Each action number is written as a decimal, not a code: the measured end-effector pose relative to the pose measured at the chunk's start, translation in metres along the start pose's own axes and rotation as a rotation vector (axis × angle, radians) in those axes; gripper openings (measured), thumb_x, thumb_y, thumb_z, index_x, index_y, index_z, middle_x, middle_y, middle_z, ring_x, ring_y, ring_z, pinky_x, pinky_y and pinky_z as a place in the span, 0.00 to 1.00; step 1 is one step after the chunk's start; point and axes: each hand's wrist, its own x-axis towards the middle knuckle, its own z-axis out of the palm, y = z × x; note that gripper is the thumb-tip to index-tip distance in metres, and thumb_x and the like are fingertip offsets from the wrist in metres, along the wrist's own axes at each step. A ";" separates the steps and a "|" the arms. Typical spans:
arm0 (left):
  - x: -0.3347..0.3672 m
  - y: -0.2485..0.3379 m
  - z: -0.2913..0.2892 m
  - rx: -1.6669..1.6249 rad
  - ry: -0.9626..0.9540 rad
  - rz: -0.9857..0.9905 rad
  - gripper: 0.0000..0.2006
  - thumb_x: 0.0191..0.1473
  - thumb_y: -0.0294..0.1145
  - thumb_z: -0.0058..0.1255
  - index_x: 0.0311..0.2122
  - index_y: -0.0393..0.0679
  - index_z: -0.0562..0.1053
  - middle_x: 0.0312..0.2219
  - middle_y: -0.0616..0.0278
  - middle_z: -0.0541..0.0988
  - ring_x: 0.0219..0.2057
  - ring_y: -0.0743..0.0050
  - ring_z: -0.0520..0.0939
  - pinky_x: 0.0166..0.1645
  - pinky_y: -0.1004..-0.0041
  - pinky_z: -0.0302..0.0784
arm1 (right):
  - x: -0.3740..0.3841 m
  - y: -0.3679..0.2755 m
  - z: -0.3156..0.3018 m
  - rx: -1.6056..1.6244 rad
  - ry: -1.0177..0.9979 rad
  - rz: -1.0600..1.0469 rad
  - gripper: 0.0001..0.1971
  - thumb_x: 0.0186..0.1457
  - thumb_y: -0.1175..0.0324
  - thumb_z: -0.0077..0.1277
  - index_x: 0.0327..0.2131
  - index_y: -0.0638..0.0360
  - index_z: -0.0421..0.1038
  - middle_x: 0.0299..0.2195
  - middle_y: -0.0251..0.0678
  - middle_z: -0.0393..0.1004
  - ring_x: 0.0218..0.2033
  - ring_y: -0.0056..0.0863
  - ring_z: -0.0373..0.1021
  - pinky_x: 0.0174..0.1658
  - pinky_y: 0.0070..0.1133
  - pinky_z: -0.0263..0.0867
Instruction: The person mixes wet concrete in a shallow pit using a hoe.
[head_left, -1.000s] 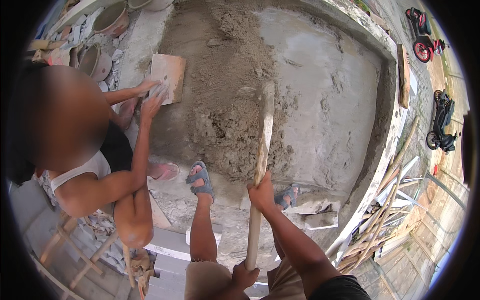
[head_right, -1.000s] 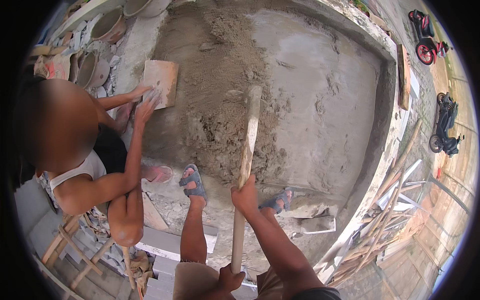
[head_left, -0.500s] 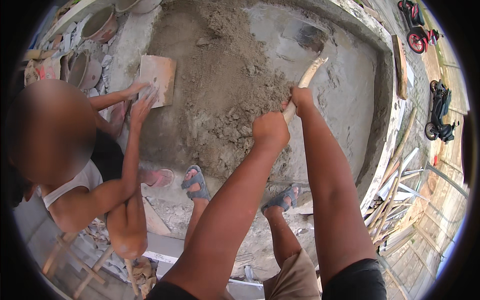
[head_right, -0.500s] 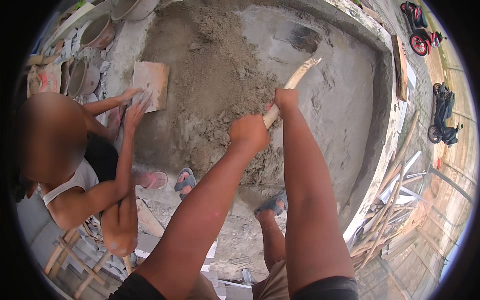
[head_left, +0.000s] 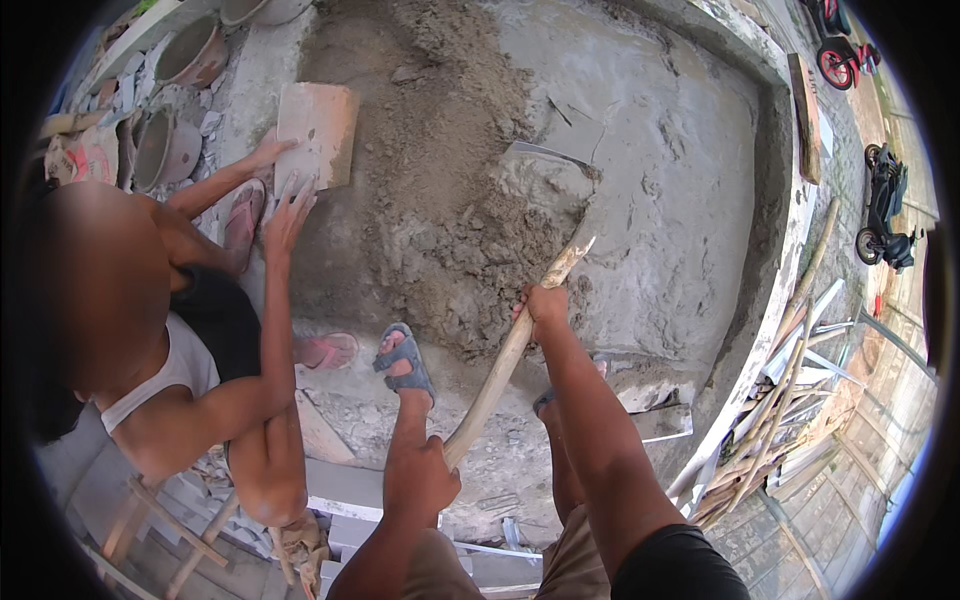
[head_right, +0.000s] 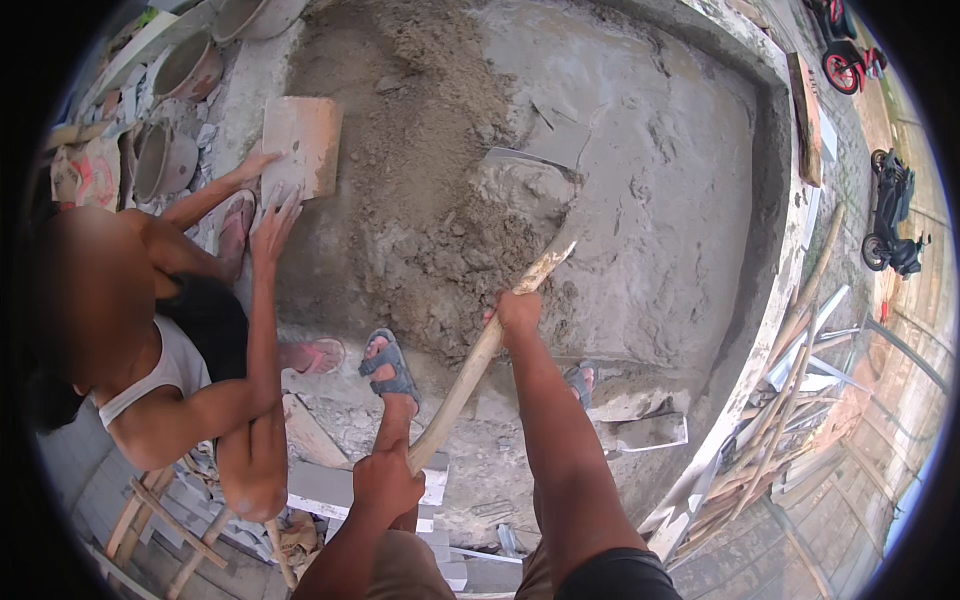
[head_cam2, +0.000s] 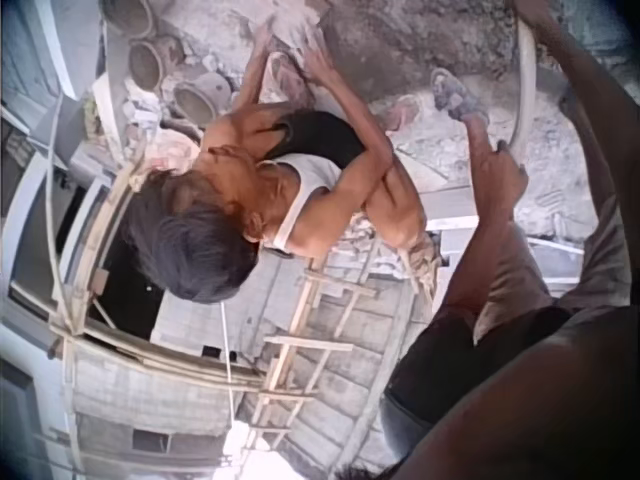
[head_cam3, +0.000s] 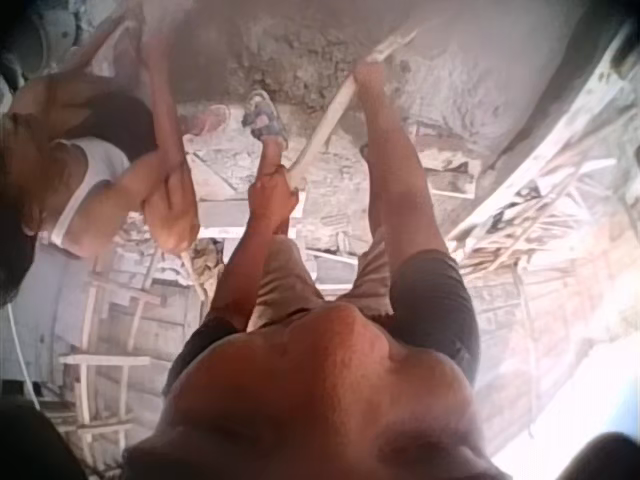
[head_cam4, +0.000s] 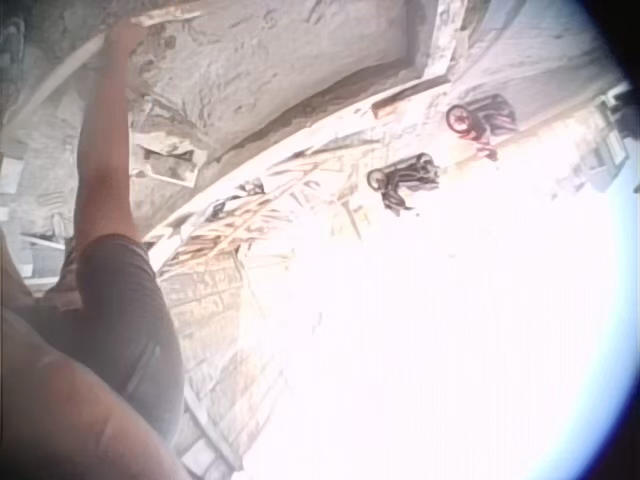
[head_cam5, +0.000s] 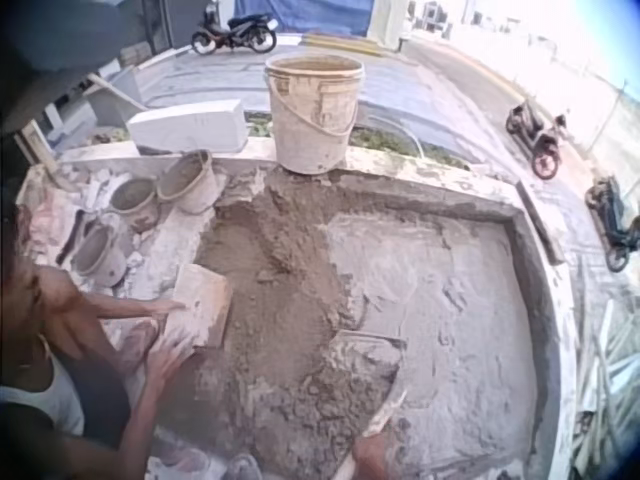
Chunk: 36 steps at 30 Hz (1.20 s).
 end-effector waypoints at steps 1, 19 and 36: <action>-0.016 -0.003 0.000 -0.021 -0.025 -0.052 0.18 0.41 0.40 0.59 0.37 0.40 0.72 0.26 0.49 0.80 0.30 0.48 0.83 0.38 0.57 0.78 | -0.013 0.014 -0.001 0.028 -0.006 -0.001 0.06 0.49 0.79 0.48 0.23 0.67 0.62 0.16 0.39 0.64 0.13 0.33 0.67 0.14 0.30 0.66; -0.013 0.036 0.033 -0.382 -0.169 0.251 0.19 0.44 0.42 0.57 0.39 0.40 0.71 0.26 0.48 0.80 0.30 0.46 0.82 0.37 0.55 0.77 | -0.063 -0.077 -0.108 -0.371 0.355 -0.341 0.25 0.49 0.72 0.57 0.44 0.69 0.53 0.33 0.51 0.67 0.18 0.36 0.70 0.17 0.27 0.69; -0.119 -0.001 -0.051 -0.123 -0.226 -0.105 0.23 0.46 0.49 0.56 0.36 0.38 0.72 0.24 0.46 0.79 0.27 0.42 0.81 0.35 0.54 0.77 | -0.081 0.092 -0.020 -0.099 0.000 0.109 0.07 0.46 0.78 0.50 0.28 0.68 0.63 0.19 0.39 0.64 0.14 0.32 0.65 0.14 0.28 0.64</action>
